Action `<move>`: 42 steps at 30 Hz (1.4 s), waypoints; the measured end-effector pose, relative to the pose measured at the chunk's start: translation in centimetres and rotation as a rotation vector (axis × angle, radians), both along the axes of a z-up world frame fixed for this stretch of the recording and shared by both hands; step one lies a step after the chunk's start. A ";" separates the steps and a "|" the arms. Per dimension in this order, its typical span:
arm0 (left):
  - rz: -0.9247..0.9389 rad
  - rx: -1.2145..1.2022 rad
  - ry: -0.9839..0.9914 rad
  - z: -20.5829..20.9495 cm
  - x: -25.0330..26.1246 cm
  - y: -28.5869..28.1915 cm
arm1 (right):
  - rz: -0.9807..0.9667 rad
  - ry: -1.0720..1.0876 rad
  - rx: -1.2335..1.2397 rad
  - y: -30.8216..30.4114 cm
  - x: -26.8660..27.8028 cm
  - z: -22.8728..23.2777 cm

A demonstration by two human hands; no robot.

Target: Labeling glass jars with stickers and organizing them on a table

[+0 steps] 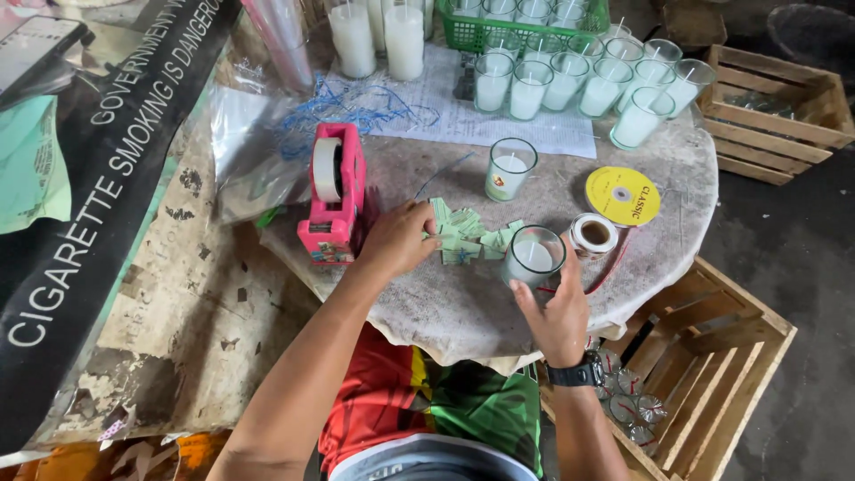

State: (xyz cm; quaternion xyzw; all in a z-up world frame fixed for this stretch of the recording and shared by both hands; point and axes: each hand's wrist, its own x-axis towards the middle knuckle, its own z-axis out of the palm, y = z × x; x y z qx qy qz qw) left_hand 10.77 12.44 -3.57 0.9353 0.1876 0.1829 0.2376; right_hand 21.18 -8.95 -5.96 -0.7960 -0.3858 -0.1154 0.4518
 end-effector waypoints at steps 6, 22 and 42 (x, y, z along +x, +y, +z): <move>0.045 -0.352 -0.132 -0.8 -1.9 -1.1 | 0.073 -0.058 0.287 -0.3 -0.5 -0.6; -0.278 -0.690 -0.365 3.5 -9.7 -11.8 | 0.020 0.016 -0.106 -3.4 -8.0 -4.0; -0.019 -0.766 -0.272 0.6 -8.9 -12.4 | 0.675 1.120 0.620 -1.4 -10.0 0.4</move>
